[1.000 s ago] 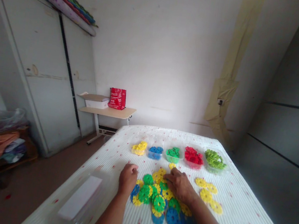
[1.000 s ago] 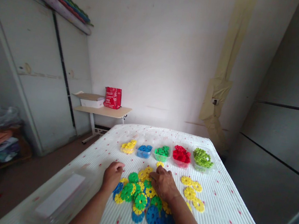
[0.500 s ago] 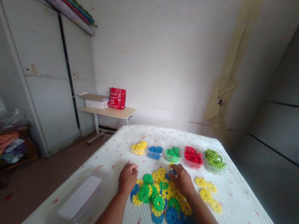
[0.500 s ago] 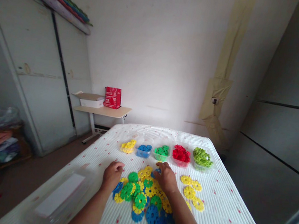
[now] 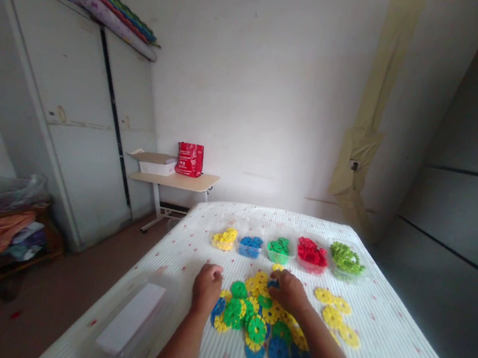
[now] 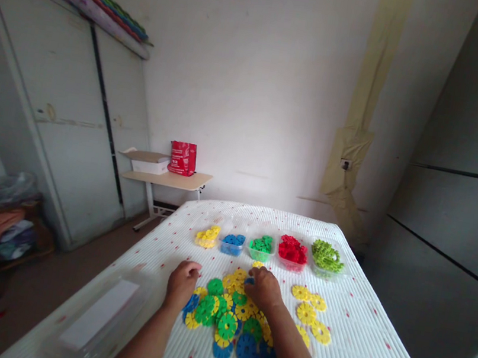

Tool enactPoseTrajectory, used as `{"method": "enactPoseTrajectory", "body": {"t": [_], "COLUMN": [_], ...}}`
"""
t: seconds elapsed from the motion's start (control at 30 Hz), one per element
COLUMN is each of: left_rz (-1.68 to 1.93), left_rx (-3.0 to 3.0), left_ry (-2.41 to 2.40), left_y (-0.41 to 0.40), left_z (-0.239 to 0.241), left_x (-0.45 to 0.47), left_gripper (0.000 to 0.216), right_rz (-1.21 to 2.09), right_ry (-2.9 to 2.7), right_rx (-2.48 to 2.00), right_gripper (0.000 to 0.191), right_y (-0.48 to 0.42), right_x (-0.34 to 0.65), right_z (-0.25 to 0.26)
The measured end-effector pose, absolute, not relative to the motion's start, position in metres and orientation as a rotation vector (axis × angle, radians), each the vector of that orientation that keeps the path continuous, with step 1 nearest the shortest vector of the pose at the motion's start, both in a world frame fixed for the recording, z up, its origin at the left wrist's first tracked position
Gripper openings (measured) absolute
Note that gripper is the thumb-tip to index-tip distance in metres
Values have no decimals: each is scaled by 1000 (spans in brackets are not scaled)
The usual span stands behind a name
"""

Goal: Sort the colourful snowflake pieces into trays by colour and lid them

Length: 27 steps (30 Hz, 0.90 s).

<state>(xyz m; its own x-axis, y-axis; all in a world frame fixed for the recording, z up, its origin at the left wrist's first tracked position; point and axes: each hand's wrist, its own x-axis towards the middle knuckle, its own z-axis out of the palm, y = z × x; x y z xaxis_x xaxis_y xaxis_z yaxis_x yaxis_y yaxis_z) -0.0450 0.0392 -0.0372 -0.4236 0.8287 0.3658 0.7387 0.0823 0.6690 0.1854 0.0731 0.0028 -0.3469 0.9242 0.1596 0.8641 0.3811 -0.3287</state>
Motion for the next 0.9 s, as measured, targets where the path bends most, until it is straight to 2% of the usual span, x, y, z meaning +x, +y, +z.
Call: {"method": "enactPoseTrajectory", "body": {"t": [0.17, 0.43, 0.63, 0.9], "left_rz": [1272, 1304, 1328, 1376], "left_rx": [1637, 1647, 1631, 1613], "left_ry": [2212, 2194, 2174, 2145], "left_y": [42, 41, 41, 41], "left_z": [-41, -42, -43, -43], "left_x": [-46, -46, -46, -45], "left_gripper": [21, 21, 21, 20], "right_rz": [294, 335, 463, 606], "right_ry": [-2256, -2248, -2329, -2328], "right_rx": [-1532, -1397, -1342, -1290], "right_gripper": [42, 36, 44, 39], "right_y": [72, 69, 68, 78], "right_x": [193, 202, 213, 206], "right_z": [-4, -3, 2, 22]}}
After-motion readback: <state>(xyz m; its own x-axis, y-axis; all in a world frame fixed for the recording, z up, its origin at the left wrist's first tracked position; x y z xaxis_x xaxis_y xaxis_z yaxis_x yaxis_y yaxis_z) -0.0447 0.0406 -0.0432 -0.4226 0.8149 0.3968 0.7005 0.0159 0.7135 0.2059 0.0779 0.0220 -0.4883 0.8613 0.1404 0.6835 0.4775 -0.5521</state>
